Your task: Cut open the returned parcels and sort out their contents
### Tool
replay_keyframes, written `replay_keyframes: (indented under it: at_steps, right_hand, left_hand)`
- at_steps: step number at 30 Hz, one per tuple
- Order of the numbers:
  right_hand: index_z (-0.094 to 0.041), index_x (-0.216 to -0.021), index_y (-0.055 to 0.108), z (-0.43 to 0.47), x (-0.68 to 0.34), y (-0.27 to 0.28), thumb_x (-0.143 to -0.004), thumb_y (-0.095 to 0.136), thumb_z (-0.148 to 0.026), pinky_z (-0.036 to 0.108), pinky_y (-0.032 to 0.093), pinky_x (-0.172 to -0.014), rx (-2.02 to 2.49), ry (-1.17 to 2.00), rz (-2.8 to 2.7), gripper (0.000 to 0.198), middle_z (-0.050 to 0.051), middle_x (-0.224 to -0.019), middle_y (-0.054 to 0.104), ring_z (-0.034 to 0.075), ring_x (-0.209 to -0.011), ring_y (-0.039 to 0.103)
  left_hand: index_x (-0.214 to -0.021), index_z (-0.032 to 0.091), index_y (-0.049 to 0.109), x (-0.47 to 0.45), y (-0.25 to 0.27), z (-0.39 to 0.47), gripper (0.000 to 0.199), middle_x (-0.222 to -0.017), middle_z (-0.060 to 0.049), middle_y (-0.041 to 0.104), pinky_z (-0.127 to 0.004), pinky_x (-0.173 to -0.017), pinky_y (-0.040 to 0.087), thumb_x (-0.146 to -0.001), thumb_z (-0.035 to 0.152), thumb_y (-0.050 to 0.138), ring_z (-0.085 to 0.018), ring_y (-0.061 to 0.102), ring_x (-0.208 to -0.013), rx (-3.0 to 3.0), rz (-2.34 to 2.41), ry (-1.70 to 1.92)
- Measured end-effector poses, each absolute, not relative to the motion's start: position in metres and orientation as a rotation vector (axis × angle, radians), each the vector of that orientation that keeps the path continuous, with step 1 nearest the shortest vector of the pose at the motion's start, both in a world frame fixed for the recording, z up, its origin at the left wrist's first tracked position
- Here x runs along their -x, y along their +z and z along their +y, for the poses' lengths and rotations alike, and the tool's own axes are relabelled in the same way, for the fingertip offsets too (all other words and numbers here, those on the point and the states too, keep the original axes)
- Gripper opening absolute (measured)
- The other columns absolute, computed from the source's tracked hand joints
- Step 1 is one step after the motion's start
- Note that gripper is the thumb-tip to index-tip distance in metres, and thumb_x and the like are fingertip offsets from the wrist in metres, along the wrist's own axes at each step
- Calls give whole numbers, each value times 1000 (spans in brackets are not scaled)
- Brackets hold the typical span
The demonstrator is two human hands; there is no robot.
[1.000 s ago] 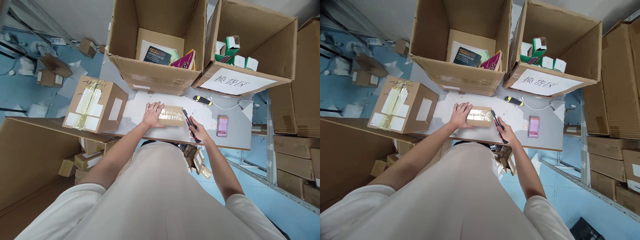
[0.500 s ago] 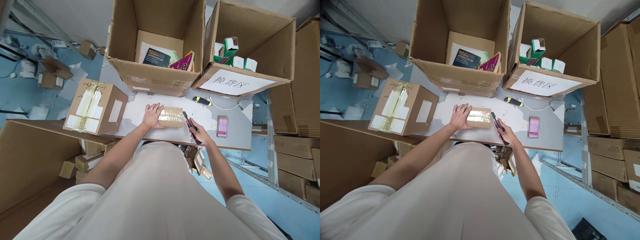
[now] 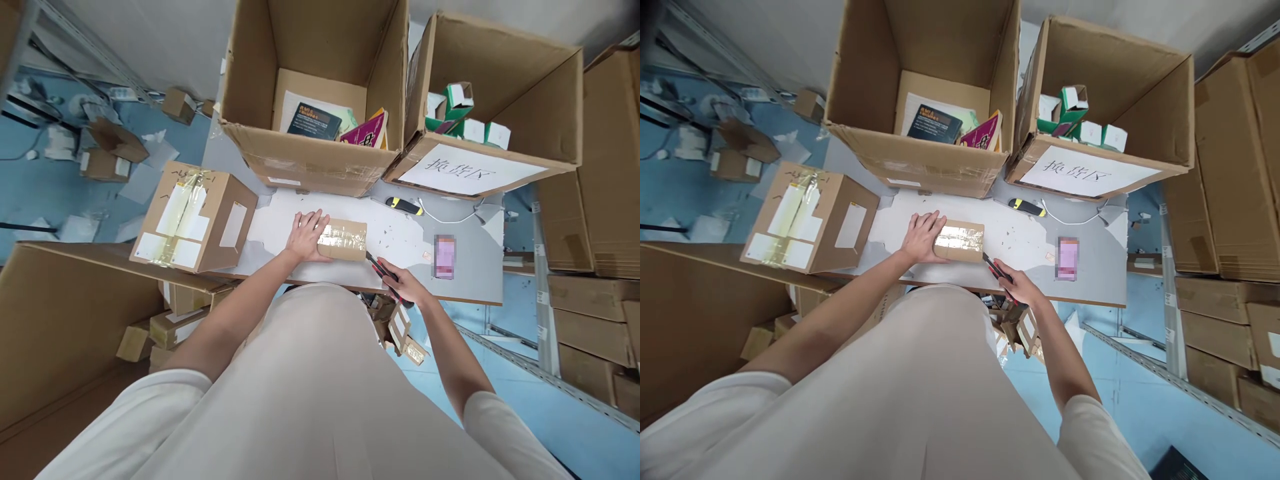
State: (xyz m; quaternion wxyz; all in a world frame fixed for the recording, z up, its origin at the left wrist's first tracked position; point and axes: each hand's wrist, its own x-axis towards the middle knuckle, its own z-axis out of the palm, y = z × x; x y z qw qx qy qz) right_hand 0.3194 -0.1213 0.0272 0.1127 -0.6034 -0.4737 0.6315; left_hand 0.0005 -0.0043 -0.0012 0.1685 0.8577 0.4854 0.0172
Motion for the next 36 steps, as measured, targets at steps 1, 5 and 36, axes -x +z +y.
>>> replay_keyframes:
  at_steps: [1, 5, 36]
  right_hand:
    - [-25, -149, 31, -122, -325, 30, -86, 54, -37, 23, 47, -45, 1795, 1806, -1370, 68, -3, -72, 61, 8, -45, 52]
    - [-22, -150, 22, -119, -333, 28, -77, 66, -44, 28, 51, -50, 1840, 1557, -1216, 88, -2, -75, 63, 11, -48, 55]
    - [-18, -89, 55, -77, -239, -38, -59, 74, -47, 25, 47, -53, 1768, 1262, -811, 46, -1, -78, 62, 10, -59, 53]
  left_hand:
    - [-149, 15, 24, 0, -1, -4, 123, -155, -20, 24, -55, -115, 4, -51, 74, 69, -41, 26, -138, -2443, 1363, 53]
    - [-149, 13, 24, 8, 1, -6, 126, -155, -22, 21, -58, -114, 3, -50, 80, 66, -42, 18, -142, -2456, 1284, 148]
    - [-103, 17, 72, 50, -60, -20, 35, -103, -6, 72, -32, -89, 49, -82, 39, 55, -21, 66, -92, -1398, 1696, 525]
